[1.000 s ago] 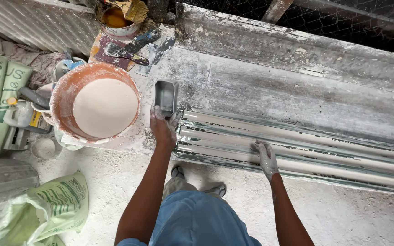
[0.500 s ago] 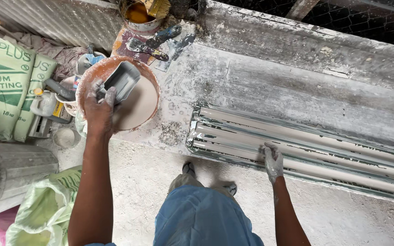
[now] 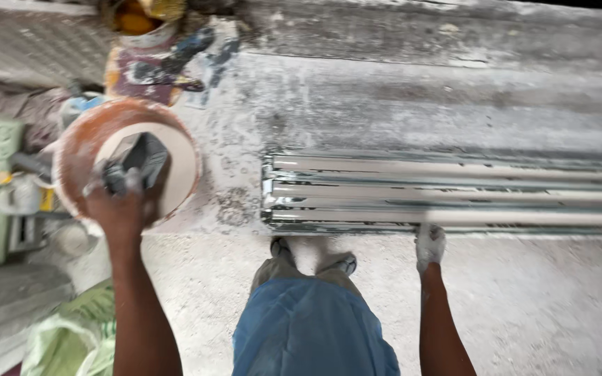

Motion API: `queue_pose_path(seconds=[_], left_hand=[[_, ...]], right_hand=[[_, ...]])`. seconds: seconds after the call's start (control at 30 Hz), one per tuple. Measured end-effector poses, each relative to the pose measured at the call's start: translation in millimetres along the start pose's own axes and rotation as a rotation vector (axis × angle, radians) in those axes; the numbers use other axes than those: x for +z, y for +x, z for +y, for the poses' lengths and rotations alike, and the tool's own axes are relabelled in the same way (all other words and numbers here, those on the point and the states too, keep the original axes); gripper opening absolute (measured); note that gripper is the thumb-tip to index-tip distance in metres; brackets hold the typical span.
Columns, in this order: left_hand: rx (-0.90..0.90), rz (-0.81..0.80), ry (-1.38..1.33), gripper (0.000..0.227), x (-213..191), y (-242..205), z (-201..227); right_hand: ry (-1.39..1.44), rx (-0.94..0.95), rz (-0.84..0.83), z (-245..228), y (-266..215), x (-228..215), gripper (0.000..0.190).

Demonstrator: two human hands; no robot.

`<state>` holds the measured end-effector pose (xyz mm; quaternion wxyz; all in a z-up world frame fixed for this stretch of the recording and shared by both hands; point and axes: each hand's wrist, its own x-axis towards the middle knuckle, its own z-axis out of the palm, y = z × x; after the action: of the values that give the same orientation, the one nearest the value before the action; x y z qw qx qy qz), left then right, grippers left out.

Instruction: The person scoops a white paste from a bucket with a trowel and spreads it along the grooves of a long metal frame. They repeatedly smooth the paste with the trowel and their hands to fill the channels.

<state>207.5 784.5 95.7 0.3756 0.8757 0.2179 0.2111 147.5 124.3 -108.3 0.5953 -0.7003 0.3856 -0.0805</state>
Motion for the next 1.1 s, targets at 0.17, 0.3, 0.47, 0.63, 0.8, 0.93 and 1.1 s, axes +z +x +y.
queue_pose_path(seconds=[0.17, 0.3, 0.47, 0.63, 0.8, 0.93, 1.1], left_hand=[[-0.005, -0.094, 0.437, 0.064, -1, 10, -8], [0.127, -0.168, 0.550, 0.064, 4, 17, 2], [0.016, -0.342, 0.680, 0.061, 21, 21, 1], [0.020, -0.433, 0.680, 0.052, 41, 22, -20], [0.108, -0.335, 0.660, 0.060, 60, 20, -40], [-0.297, -0.273, 0.167, 0.050, 50, 29, -47], [-0.657, -0.237, -0.384, 0.045, 20, 33, -39]], right_hand=[[0.060, -0.094, -0.104, -8, -1, 25, 0.015], [0.066, -0.112, -0.157, -21, 3, 46, 0.015], [-0.021, -0.134, -0.202, -45, -7, 74, 0.015], [0.035, -0.203, -0.417, -65, -25, 103, 0.015], [0.051, -0.252, -0.523, -73, -37, 137, 0.016], [0.008, -0.280, -0.614, -76, -51, 157, 0.017], [0.019, -0.295, -0.727, -86, -64, 178, 0.017]])
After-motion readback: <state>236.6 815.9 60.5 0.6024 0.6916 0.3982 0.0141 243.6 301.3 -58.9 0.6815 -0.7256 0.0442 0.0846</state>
